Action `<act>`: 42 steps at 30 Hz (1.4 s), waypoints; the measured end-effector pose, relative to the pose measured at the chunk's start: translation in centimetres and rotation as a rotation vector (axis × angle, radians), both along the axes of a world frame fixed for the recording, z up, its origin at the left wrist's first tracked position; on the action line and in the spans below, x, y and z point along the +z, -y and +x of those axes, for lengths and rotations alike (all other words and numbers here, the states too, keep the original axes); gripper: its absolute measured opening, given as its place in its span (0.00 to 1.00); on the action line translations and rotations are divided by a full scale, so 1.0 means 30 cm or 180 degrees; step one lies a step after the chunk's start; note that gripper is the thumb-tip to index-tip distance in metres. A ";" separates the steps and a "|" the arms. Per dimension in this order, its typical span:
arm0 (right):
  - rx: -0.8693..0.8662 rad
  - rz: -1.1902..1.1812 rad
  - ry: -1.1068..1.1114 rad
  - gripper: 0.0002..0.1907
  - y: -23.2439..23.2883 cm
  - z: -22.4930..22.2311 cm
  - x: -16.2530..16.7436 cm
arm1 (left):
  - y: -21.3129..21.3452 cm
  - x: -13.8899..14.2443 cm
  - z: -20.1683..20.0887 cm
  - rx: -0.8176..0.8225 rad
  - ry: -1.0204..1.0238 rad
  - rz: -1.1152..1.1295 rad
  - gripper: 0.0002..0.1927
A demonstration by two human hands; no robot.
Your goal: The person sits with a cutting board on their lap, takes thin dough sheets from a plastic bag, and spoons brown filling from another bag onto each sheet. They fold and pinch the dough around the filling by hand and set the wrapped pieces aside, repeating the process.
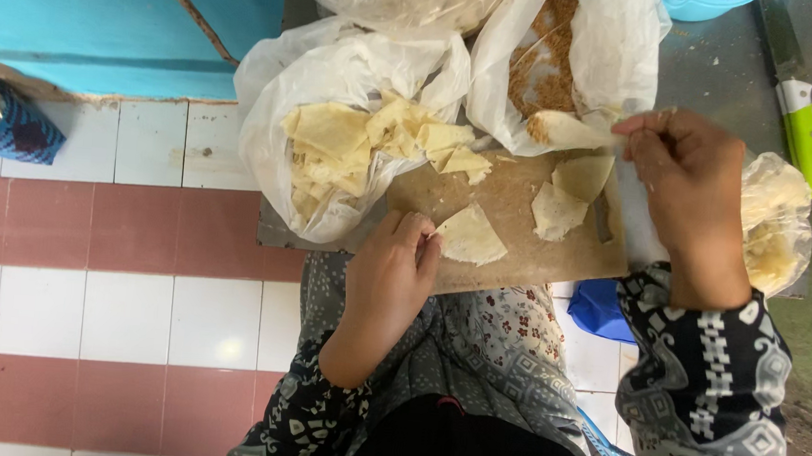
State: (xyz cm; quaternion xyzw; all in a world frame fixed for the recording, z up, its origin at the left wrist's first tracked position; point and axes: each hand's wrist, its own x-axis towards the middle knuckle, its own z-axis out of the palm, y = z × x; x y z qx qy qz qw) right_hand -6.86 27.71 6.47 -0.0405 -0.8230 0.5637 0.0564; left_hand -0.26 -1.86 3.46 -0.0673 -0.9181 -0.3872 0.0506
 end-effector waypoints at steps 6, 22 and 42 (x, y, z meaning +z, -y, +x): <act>0.0357 0.0507 0.0336 0.07 0.170 0.206 -0.002 | 0.007 -0.041 0.016 -0.0046 -0.0149 0.0391 0.03; 0.2157 0.4236 -0.2524 0.21 0.274 0.365 0.050 | -0.025 -0.091 0.026 0.0012 -0.0212 0.1382 0.06; 0.1410 0.2650 -0.1498 0.23 0.300 0.158 -0.042 | -0.028 -0.084 0.045 -0.0195 -0.0531 0.0672 0.07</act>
